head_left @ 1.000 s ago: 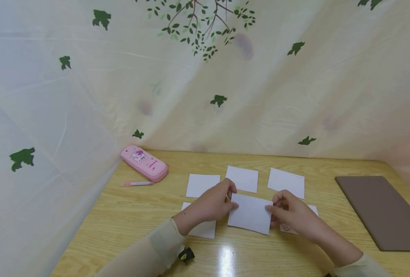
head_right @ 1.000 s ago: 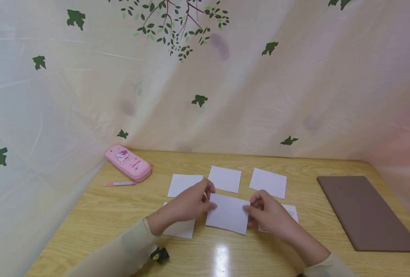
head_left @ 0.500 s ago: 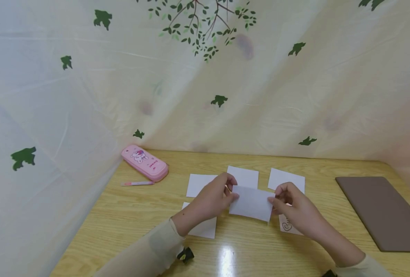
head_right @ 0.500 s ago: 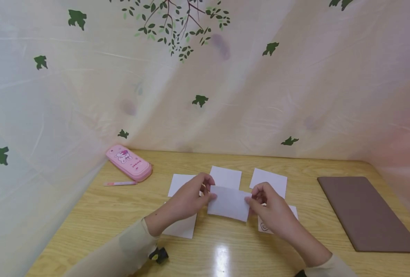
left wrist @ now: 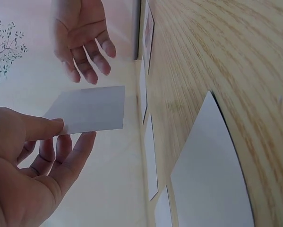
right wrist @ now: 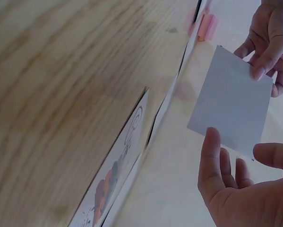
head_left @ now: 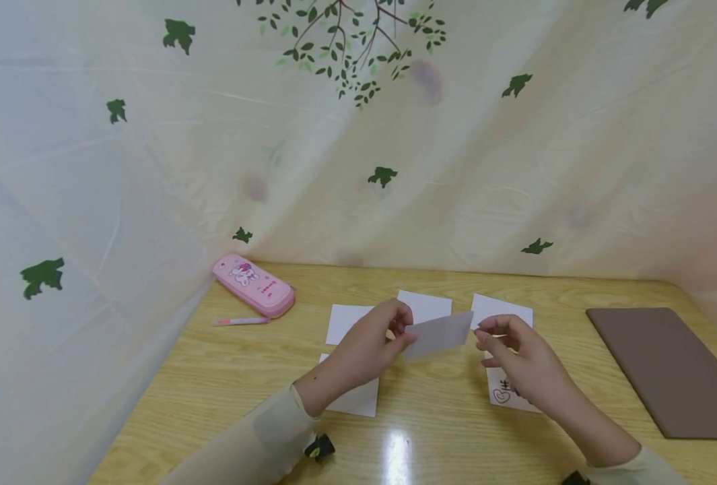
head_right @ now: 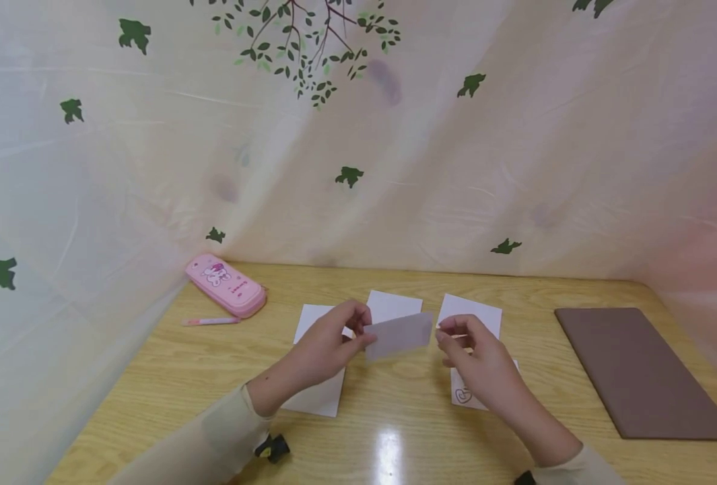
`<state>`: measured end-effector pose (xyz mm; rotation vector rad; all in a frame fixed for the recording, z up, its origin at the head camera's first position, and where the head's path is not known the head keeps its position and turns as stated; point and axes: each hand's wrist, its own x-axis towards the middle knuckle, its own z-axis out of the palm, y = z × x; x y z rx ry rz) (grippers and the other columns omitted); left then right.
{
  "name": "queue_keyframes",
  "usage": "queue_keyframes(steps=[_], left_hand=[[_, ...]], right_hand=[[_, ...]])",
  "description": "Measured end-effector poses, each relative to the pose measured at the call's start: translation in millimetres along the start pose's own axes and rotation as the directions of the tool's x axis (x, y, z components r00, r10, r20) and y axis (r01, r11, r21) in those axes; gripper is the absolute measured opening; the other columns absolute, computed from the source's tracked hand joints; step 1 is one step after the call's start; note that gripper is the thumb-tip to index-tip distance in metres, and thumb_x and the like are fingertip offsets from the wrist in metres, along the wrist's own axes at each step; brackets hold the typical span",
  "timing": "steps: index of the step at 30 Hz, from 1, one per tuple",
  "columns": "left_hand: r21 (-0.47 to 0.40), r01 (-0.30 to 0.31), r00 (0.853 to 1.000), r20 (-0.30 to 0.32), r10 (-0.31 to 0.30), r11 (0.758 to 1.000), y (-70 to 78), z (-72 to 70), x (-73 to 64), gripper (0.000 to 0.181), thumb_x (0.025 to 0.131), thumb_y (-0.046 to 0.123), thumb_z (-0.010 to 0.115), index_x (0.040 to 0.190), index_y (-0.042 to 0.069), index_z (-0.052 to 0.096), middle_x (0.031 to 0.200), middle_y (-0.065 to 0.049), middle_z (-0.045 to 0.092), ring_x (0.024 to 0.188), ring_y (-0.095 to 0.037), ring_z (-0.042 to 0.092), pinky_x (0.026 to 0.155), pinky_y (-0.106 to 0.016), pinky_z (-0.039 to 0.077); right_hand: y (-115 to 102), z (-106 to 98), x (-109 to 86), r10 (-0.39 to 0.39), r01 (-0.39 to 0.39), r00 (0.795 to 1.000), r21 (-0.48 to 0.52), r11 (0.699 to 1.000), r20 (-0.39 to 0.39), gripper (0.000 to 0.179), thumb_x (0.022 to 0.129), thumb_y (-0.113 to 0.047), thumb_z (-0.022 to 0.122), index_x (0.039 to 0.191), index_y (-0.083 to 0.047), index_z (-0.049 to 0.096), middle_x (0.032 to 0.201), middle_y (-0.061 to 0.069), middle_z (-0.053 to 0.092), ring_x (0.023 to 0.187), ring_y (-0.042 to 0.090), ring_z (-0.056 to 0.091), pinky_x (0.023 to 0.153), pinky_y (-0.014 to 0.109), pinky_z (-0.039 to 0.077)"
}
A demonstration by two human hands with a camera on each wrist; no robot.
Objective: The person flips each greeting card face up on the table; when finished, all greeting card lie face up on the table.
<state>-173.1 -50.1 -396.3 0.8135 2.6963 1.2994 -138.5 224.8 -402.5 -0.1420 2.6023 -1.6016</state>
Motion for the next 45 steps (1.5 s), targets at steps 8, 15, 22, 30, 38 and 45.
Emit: queue_keyframes(steps=[8,15,22,30,38,45], left_hand=[[0.051,-0.057,0.998,-0.016,0.058,0.997,-0.5,0.0,-1.9,0.011,0.105,0.015,0.068,0.112,0.012,0.061,0.107,-0.002,0.064,0.099,-0.011,0.066,0.086,-0.018,0.059],[0.311,-0.379,0.910,-0.048,0.412,0.872,-5.4,1.8,-5.4,0.013,0.100,0.004,0.072,0.108,0.012,0.065,0.103,-0.001,0.064,0.102,-0.014,0.068,0.091,-0.018,0.059],[0.479,-0.516,0.797,-0.037,0.603,0.710,-5.5,2.8,-6.4,0.018,0.095,0.004,0.078,0.105,0.015,0.069,0.106,0.000,0.067,0.098,-0.013,0.063,0.087,-0.020,0.056],[0.517,-0.571,0.751,0.015,0.660,0.638,-8.2,5.1,-7.6,0.019,0.091,0.002,0.078,0.101,0.016,0.070,0.105,0.001,0.069,0.103,-0.014,0.066,0.095,-0.021,0.057],[0.541,-0.614,0.707,0.055,0.705,0.574,-12.5,6.3,-7.9,0.018,0.091,0.004,0.078,0.100,0.017,0.069,0.104,0.003,0.068,0.104,-0.013,0.064,0.097,-0.020,0.056],[0.566,-0.615,0.709,0.093,0.699,0.549,-13.6,5.7,-8.4,0.017,0.093,0.008,0.080,0.101,0.019,0.069,0.105,0.006,0.067,0.106,-0.012,0.063,0.097,-0.018,0.055]], right_hand=[[8,0,0.1,0.120,-0.130,0.989,0.121,0.984,0.090,0.053,0.115,-0.037,0.049,0.147,0.006,0.052,0.136,0.023,0.066,0.104,0.020,0.076,0.086,0.034,0.067],[12,-3,2.0,0.061,-0.114,0.984,0.325,0.939,0.169,0.058,0.117,-0.039,0.039,0.145,0.010,0.054,0.121,0.003,0.073,0.103,0.015,0.075,0.087,0.034,0.067],[18,-7,5.2,0.031,-0.151,0.970,0.497,0.854,0.241,0.039,0.117,-0.037,0.040,0.133,-0.009,0.062,0.115,-0.004,0.076,0.096,0.012,0.076,0.082,0.031,0.067],[20,-9,7.2,-0.009,-0.155,0.963,0.583,0.798,0.269,0.028,0.117,-0.032,0.043,0.130,-0.022,0.067,0.113,-0.005,0.077,0.093,0.011,0.076,0.078,0.025,0.065],[16,-10,7.4,0.103,-0.199,0.969,0.463,0.864,0.224,0.063,0.116,-0.033,0.046,0.160,0.008,0.030,0.118,-0.010,0.073,0.097,0.008,0.072,0.079,0.028,0.064],[14,-10,7.3,0.128,-0.216,0.966,0.436,0.873,0.223,0.065,0.115,-0.030,0.051,0.161,0.008,0.026,0.118,-0.008,0.070,0.099,0.007,0.072,0.081,0.026,0.063]])
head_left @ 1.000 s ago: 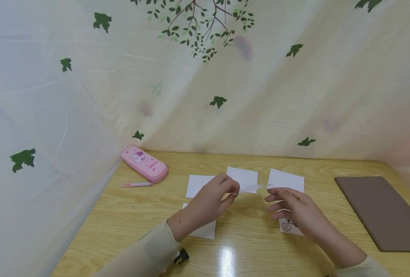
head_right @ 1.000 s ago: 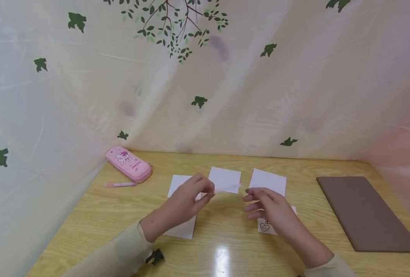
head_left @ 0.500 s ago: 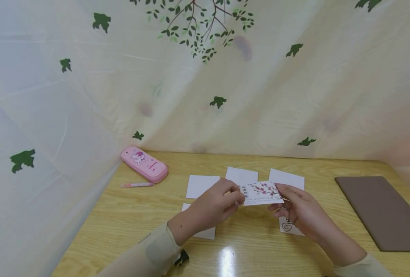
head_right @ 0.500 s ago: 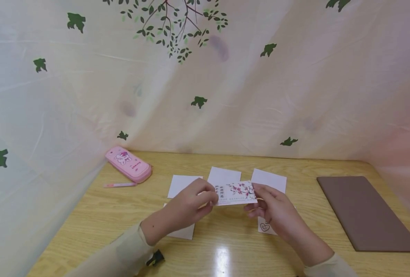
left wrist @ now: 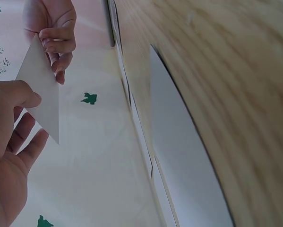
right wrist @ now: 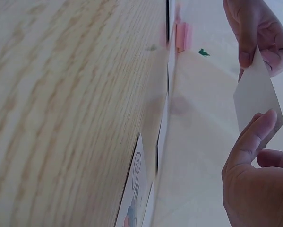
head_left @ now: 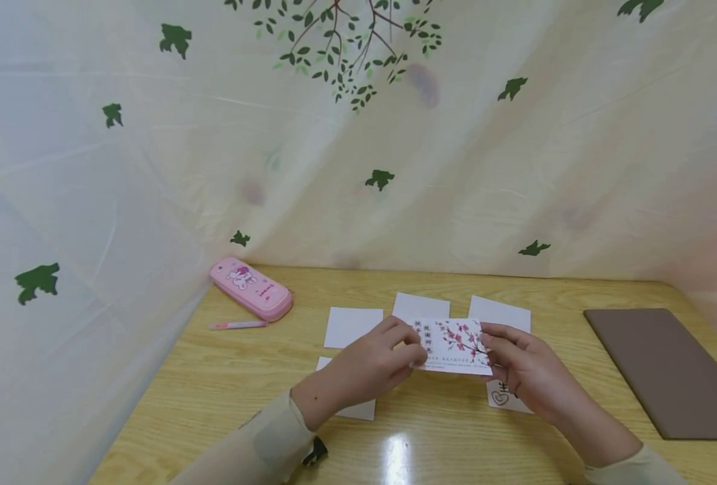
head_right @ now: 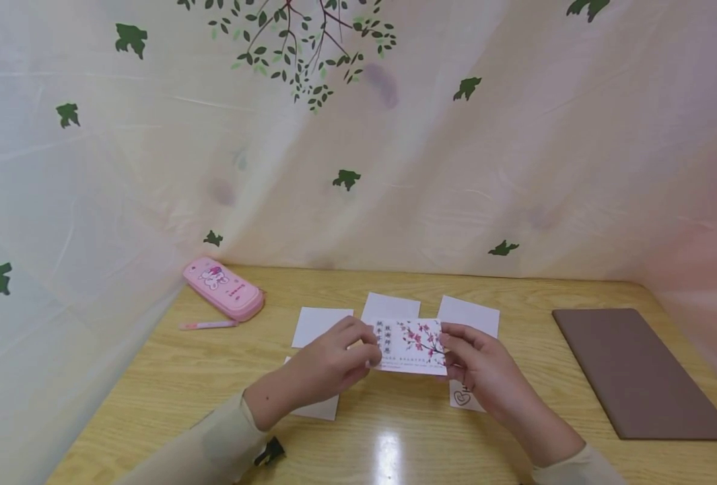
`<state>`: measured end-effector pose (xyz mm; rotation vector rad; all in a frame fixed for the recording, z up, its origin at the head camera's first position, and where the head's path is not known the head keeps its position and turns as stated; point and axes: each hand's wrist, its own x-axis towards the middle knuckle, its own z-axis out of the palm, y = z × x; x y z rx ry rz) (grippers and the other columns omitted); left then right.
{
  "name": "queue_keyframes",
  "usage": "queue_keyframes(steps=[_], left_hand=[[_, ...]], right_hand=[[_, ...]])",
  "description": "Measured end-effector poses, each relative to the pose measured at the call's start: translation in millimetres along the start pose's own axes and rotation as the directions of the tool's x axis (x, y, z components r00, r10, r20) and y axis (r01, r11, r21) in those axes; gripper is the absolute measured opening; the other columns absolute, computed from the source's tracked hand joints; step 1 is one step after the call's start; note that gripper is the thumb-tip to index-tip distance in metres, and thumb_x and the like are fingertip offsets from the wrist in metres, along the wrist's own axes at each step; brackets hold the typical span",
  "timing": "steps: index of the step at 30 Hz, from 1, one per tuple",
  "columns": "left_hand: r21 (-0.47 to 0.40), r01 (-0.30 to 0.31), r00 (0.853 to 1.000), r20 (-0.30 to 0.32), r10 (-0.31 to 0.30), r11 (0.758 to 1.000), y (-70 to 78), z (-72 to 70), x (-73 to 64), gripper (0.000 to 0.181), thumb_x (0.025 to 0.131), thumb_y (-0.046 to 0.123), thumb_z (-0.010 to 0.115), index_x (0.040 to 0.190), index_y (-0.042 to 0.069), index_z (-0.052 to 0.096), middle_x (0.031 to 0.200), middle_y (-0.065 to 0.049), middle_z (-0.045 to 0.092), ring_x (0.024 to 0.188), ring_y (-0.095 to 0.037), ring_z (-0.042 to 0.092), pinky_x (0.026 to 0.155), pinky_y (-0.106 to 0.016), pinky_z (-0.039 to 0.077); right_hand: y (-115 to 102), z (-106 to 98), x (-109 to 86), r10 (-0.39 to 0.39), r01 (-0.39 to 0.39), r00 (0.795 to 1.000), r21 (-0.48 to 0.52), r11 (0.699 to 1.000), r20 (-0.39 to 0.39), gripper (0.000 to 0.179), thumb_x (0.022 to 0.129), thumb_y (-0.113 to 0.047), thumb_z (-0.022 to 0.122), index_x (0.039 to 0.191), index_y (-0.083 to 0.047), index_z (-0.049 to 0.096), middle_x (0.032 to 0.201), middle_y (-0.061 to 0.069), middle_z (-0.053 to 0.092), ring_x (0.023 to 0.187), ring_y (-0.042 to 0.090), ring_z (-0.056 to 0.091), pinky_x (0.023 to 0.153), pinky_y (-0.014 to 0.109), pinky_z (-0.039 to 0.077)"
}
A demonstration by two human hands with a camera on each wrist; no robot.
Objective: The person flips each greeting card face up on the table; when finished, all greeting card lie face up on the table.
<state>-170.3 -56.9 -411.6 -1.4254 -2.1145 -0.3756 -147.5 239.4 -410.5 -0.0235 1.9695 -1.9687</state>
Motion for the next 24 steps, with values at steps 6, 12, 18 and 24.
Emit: queue_keyframes(steps=[6,12,18,24], left_hand=[[0.006,0.009,1.000,0.022,-0.009,1.000,-0.7,1.0,-2.9,0.018,0.092,0.009,0.082,0.100,0.020,0.069,0.107,0.006,0.067,0.107,-0.012,0.062,0.098,-0.019,0.054],[-0.006,0.036,0.997,0.070,-0.035,0.999,-0.9,0.7,-5.2,0.017,0.093,0.011,0.082,0.102,0.022,0.072,0.110,0.007,0.068,0.111,-0.012,0.062,0.100,-0.019,0.055],[0.003,0.024,0.997,0.075,-0.024,1.000,-0.9,0.4,-5.9,0.017,0.092,0.012,0.084,0.101,0.022,0.072,0.110,0.007,0.068,0.111,-0.012,0.062,0.101,-0.019,0.055],[0.024,0.030,0.997,0.065,-0.031,0.999,-1.5,0.0,-6.3,0.021,0.091,0.011,0.084,0.103,0.022,0.071,0.112,0.006,0.068,0.112,-0.014,0.062,0.104,-0.021,0.055]], right_hand=[[1.2,0.5,0.6,0.012,-0.013,0.999,-0.024,1.000,-0.033,0.060,0.113,-0.027,0.055,0.158,0.007,0.033,0.115,-0.007,0.068,0.097,0.006,0.066,0.083,0.023,0.063],[1.8,0.4,0.1,0.012,-0.014,0.999,-0.057,0.998,-0.037,0.058,0.113,-0.026,0.055,0.156,0.007,0.036,0.113,-0.006,0.066,0.096,0.007,0.063,0.082,0.023,0.062],[2.5,1.0,-0.6,0.012,-0.015,0.999,-0.076,0.997,-0.037,0.053,0.113,-0.026,0.055,0.152,0.006,0.039,0.111,-0.006,0.065,0.096,0.009,0.063,0.081,0.024,0.062],[5.2,2.1,-0.1,0.008,-0.011,0.999,-0.091,0.996,-0.036,0.046,0.113,-0.022,0.053,0.147,0.007,0.041,0.108,-0.006,0.064,0.094,0.010,0.062,0.079,0.025,0.062]])
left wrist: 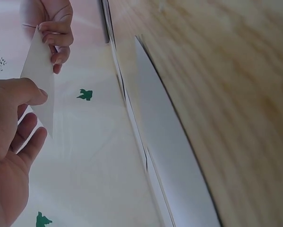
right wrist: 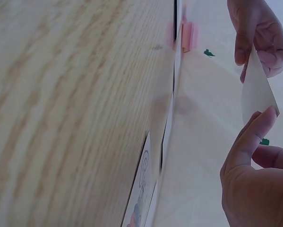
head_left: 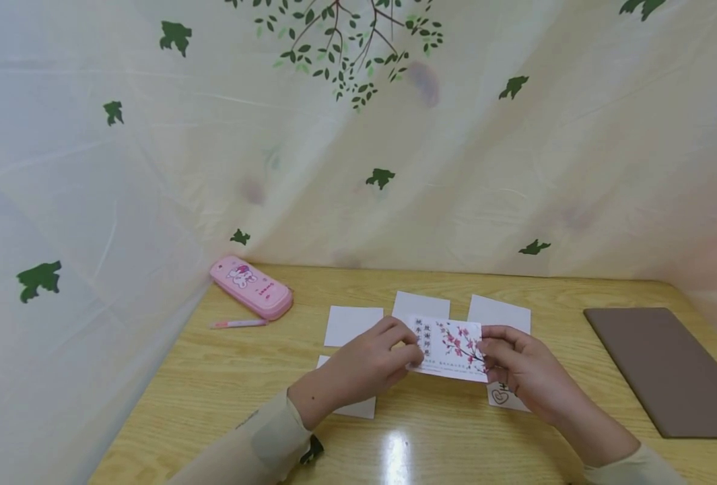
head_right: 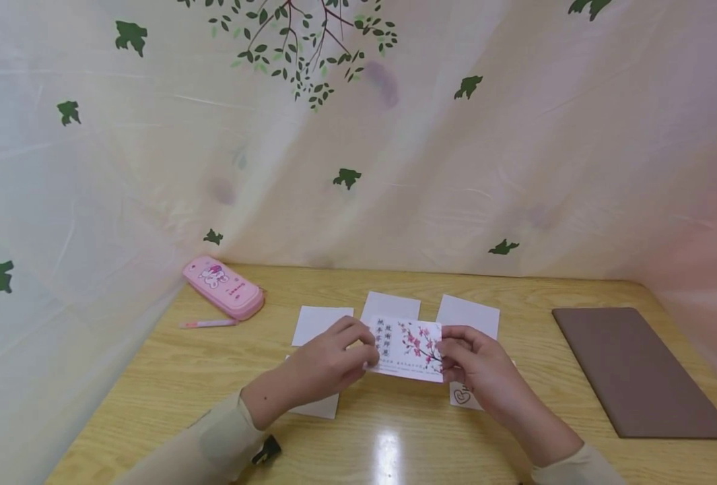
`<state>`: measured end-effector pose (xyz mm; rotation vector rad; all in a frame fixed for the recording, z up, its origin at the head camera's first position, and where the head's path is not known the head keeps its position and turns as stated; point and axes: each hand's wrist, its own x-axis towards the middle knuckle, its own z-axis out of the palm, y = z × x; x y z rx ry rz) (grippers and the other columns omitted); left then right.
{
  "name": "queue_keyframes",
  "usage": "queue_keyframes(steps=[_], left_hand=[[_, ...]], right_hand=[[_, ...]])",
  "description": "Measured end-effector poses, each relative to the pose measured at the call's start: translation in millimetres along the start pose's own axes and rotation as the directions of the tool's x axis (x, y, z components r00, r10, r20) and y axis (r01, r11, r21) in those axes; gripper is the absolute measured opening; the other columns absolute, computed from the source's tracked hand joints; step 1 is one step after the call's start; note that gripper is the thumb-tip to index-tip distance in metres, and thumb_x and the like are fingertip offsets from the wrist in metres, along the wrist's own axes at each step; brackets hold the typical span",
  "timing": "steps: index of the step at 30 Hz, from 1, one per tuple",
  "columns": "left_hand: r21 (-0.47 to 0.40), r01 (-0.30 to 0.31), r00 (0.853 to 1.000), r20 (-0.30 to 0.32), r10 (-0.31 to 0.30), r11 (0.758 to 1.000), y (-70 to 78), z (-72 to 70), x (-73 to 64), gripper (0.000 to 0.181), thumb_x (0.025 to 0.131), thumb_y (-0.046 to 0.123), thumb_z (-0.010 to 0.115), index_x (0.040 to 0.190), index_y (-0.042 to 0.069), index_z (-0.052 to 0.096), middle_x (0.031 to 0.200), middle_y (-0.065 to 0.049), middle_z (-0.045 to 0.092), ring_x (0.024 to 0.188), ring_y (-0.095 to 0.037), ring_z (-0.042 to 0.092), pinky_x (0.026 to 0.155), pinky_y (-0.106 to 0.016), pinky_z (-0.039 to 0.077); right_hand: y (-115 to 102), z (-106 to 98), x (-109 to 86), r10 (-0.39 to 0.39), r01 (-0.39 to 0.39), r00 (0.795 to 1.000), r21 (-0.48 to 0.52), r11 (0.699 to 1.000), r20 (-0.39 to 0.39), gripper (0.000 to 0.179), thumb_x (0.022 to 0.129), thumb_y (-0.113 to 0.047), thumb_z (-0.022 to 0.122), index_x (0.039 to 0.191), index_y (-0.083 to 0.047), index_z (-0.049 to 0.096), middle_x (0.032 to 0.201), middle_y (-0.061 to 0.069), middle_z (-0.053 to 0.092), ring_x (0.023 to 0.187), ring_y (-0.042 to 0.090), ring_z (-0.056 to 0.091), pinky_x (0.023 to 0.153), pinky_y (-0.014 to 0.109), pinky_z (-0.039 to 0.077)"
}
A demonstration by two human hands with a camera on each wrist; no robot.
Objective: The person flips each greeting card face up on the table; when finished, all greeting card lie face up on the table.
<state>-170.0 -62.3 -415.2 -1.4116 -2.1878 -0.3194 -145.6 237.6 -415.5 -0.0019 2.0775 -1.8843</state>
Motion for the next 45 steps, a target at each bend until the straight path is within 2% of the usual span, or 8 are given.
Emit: queue_keyframes(steps=[6,9,11,17,20,23,30,45], left_hand=[[-0.101,0.135,0.991,-0.001,-0.135,0.986,0.2,-2.1,1.5,0.027,0.092,0.000,0.072,0.112,0.016,0.068,0.116,-0.001,0.067,0.113,-0.019,0.061,0.102,-0.026,0.056],[-0.262,0.319,0.948,0.084,-0.308,0.911,1.4,-6.7,4.7,0.031,0.097,-0.003,0.063,0.125,0.010,0.065,0.125,-0.006,0.066,0.114,-0.021,0.061,0.100,-0.029,0.057],[-0.392,0.476,0.879,0.177,-0.444,0.787,1.8,-9.6,7.2,0.035,0.102,0.000,0.059,0.136,0.006,0.060,0.132,-0.010,0.065,0.113,-0.020,0.063,0.098,-0.029,0.058],[-0.615,0.750,0.598,0.473,-0.647,0.244,-1.7,-8.9,11.5,0.062,0.106,0.026,0.067,0.161,0.010,0.042,0.149,-0.010,0.061,0.097,-0.014,0.076,0.082,-0.029,0.062],[-0.639,0.766,0.524,0.565,-0.637,0.063,-4.0,-5.7,13.3,0.069,0.103,0.028,0.073,0.162,0.011,0.042,0.147,-0.010,0.063,0.092,-0.018,0.079,0.084,-0.033,0.065],[-0.659,0.750,0.494,0.609,-0.620,-0.050,-5.1,-2.6,14.6,0.070,0.101,0.021,0.075,0.161,0.006,0.042,0.142,-0.014,0.064,0.097,-0.026,0.079,0.089,-0.040,0.067],[-0.639,0.763,0.462,0.641,-0.613,-0.094,-6.4,4.6,15.6,0.064,0.098,0.013,0.077,0.155,0.002,0.049,0.133,-0.016,0.066,0.102,-0.018,0.071,0.085,-0.035,0.068],[-0.568,0.823,0.458,0.654,-0.602,0.009,-8.3,17.6,10.1,0.049,0.096,0.008,0.076,0.142,0.002,0.059,0.115,-0.009,0.065,0.086,-0.016,0.068,0.075,-0.030,0.066]], right_hand=[[1,0,0.7,0.013,-0.013,1.000,-0.006,1.000,-0.013,0.046,0.113,-0.020,0.053,0.148,0.007,0.040,0.108,-0.006,0.065,0.093,0.010,0.062,0.077,0.025,0.062],[1,1,0.7,0.021,-0.021,0.999,-0.014,1.000,-0.024,0.046,0.113,-0.020,0.053,0.148,0.007,0.040,0.107,-0.006,0.064,0.093,0.010,0.062,0.077,0.025,0.062],[1,1,0.6,0.023,-0.024,0.999,-0.019,1.000,-0.030,0.046,0.113,-0.020,0.053,0.148,0.007,0.040,0.107,-0.006,0.065,0.093,0.011,0.063,0.077,0.025,0.062],[1,2,0.5,0.039,-0.041,0.998,-0.026,0.999,-0.045,0.045,0.113,-0.020,0.054,0.148,0.005,0.041,0.106,-0.008,0.065,0.093,0.010,0.062,0.077,0.025,0.062],[2,2,0.5,0.044,-0.046,0.998,-0.042,0.998,-0.048,0.045,0.113,-0.020,0.054,0.148,0.005,0.041,0.106,-0.009,0.065,0.093,0.010,0.062,0.078,0.025,0.062],[3,2,0.6,0.047,-0.050,0.997,-0.049,0.998,-0.053,0.045,0.113,-0.020,0.054,0.148,0.005,0.041,0.106,-0.008,0.065,0.093,0.010,0.062,0.078,0.025,0.062],[5,3,2.4,0.036,-0.037,0.999,-0.042,0.998,-0.029,0.047,0.111,-0.016,0.057,0.148,0.007,0.041,0.105,-0.008,0.065,0.091,0.010,0.062,0.077,0.026,0.063],[10,2,8.1,0.079,-0.066,0.993,-0.146,0.987,0.084,0.057,0.108,-0.014,0.061,0.152,0.008,0.032,0.102,0.008,0.065,0.084,0.019,0.068,0.074,0.033,0.067]])
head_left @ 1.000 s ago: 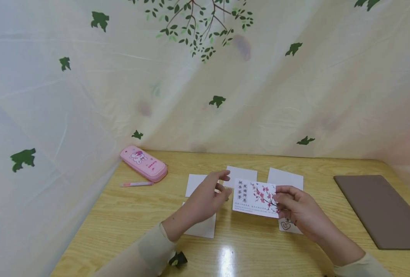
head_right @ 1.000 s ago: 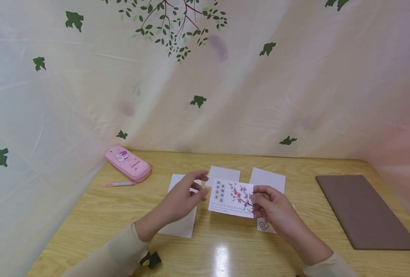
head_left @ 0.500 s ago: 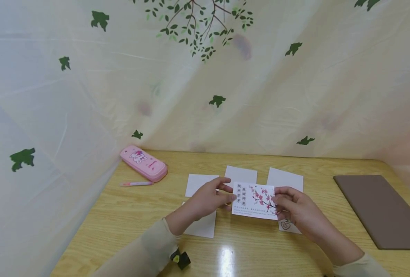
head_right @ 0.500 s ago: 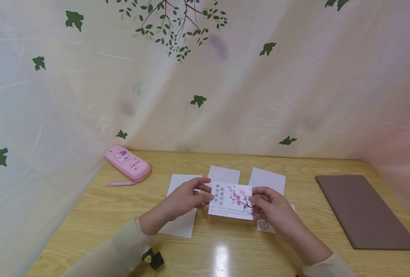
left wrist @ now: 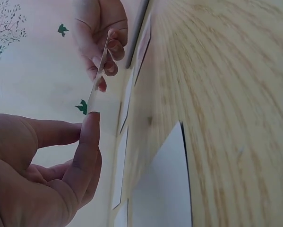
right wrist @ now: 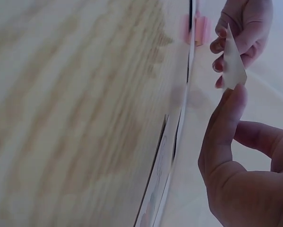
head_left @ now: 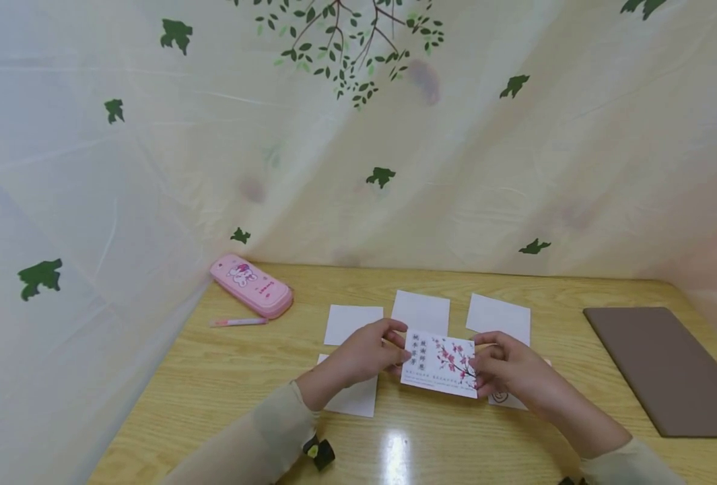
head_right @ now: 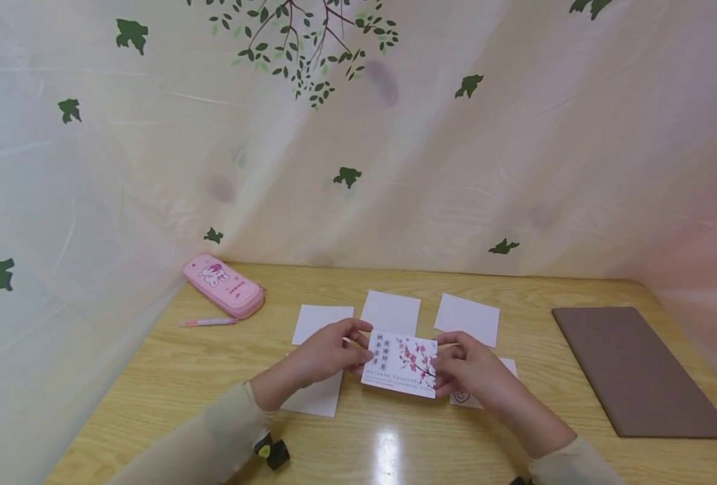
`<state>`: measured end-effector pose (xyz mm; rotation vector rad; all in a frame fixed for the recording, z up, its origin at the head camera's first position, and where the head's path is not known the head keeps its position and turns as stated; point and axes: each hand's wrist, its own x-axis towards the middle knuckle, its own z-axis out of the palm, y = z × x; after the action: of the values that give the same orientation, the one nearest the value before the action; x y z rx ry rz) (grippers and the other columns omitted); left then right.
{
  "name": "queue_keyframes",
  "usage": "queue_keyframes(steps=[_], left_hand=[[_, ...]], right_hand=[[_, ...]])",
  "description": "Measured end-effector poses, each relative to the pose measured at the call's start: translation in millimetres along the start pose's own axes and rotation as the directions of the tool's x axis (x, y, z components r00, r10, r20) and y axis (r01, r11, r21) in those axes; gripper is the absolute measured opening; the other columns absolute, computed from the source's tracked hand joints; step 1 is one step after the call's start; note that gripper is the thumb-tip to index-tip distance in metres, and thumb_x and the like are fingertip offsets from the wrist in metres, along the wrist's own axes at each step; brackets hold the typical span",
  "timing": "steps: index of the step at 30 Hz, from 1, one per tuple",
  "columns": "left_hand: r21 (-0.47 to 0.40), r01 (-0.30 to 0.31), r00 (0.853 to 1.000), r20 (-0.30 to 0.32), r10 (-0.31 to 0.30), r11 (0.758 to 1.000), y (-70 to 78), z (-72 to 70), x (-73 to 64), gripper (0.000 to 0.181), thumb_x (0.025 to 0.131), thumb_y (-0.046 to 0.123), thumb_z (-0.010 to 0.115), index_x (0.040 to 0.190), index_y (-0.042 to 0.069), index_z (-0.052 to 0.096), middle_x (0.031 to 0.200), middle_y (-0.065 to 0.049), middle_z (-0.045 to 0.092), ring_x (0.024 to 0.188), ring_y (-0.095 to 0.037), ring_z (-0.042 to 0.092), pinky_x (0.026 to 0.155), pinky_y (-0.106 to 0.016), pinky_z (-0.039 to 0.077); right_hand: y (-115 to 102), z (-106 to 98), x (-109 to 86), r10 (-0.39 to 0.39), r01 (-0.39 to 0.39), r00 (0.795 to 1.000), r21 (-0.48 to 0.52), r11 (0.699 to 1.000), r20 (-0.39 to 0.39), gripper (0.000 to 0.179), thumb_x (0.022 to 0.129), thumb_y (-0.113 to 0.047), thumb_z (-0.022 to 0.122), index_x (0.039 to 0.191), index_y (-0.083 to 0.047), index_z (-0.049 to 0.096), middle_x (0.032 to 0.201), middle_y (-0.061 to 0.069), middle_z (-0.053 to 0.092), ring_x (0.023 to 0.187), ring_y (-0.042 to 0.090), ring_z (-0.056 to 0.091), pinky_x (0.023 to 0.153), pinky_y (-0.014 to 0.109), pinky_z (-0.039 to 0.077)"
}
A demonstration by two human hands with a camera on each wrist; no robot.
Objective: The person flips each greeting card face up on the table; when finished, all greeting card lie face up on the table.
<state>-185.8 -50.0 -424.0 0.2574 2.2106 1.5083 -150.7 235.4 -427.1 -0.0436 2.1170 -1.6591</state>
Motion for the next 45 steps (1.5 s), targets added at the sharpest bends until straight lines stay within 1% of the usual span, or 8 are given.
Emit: queue_keyframes(steps=[6,13,19,22,25,29,35,45], left_hand=[[0.117,0.000,1.000,-0.004,0.000,0.993,0.4,0.2,1.9,0.047,0.096,0.011,0.078,0.139,0.006,0.060,0.114,-0.006,0.066,0.088,-0.015,0.068,0.075,-0.028,0.062],[0.169,0.022,1.000,-0.012,-0.020,0.985,2.3,3.0,3.1,0.045,0.095,0.010,0.079,0.136,0.005,0.062,0.111,-0.005,0.067,0.085,-0.015,0.069,0.073,-0.029,0.063],[0.227,0.024,1.000,-0.023,-0.020,0.974,2.6,5.3,3.8,0.045,0.093,0.009,0.081,0.134,0.004,0.062,0.106,-0.004,0.068,0.078,-0.014,0.070,0.070,-0.028,0.062],[0.300,0.032,0.999,-0.026,-0.025,0.954,0.0,5.8,2.7,0.042,0.093,0.012,0.082,0.131,0.006,0.063,0.099,0.000,0.069,0.073,-0.012,0.068,0.069,-0.026,0.057],[0.395,0.023,0.999,-0.036,-0.010,0.918,-3.7,6.2,1.2,0.040,0.093,0.016,0.083,0.127,0.007,0.065,0.092,0.004,0.071,0.071,-0.010,0.065,0.069,-0.024,0.051],[0.464,-0.003,0.999,-0.041,0.024,0.886,-6.3,6.1,-0.1,0.039,0.091,0.019,0.084,0.124,0.006,0.067,0.090,0.007,0.072,0.072,-0.008,0.063,0.071,-0.025,0.051],[0.491,-0.015,0.999,-0.031,0.035,0.871,-5.5,5.9,-1.2,0.039,0.091,0.019,0.084,0.124,0.005,0.068,0.090,0.006,0.072,0.072,-0.007,0.062,0.072,-0.025,0.051],[0.470,-0.012,0.999,-0.026,0.027,0.883,-2.4,4.7,-4.6,0.037,0.092,0.018,0.082,0.122,0.002,0.069,0.091,0.004,0.071,0.064,-0.009,0.065,0.064,-0.023,0.052]], right_hand=[[-4,0,5.2,0.005,-0.002,1.000,-0.115,0.993,0.022,0.061,0.105,-0.014,0.067,0.152,0.007,0.035,0.103,0.013,0.067,0.079,0.022,0.072,0.072,0.037,0.067],[-5,5,9.8,-0.011,0.018,0.999,-0.157,0.987,0.047,0.060,0.101,-0.010,0.070,0.147,0.011,0.036,0.092,0.012,0.064,0.069,0.021,0.073,0.066,0.037,0.067],[-6,8,11.6,-0.031,0.034,0.999,-0.207,0.978,0.015,0.055,0.101,-0.007,0.070,0.144,0.011,0.040,0.097,0.013,0.060,0.068,0.022,0.069,0.062,0.035,0.065],[-6,12,12.4,-0.026,0.021,1.000,-0.244,0.970,-0.015,0.051,0.100,-0.005,0.070,0.142,0.008,0.044,0.102,0.015,0.059,0.067,0.022,0.067,0.060,0.034,0.064],[-6,17,12.7,-0.017,0.005,0.999,-0.290,0.957,-0.041,0.047,0.099,-0.003,0.070,0.140,0.005,0.048,0.106,0.014,0.058,0.066,0.022,0.066,0.059,0.033,0.063],[-7,21,12.0,-0.036,0.018,0.998,-0.339,0.941,-0.046,0.045,0.099,-0.001,0.070,0.139,0.005,0.051,0.108,0.014,0.058,0.065,0.021,0.065,0.058,0.032,0.062],[-7,23,11.3,-0.075,0.050,0.996,-0.383,0.922,-0.052,0.045,0.099,-0.002,0.070,0.140,0.006,0.053,0.113,0.017,0.062,0.065,0.020,0.066,0.056,0.031,0.060],[-12,27,10.8,-0.097,0.057,0.994,-0.497,0.866,-0.055,0.055,0.099,-0.012,0.075,0.146,0.007,0.053,0.114,0.014,0.065,0.061,0.018,0.059,0.053,0.029,0.051]])
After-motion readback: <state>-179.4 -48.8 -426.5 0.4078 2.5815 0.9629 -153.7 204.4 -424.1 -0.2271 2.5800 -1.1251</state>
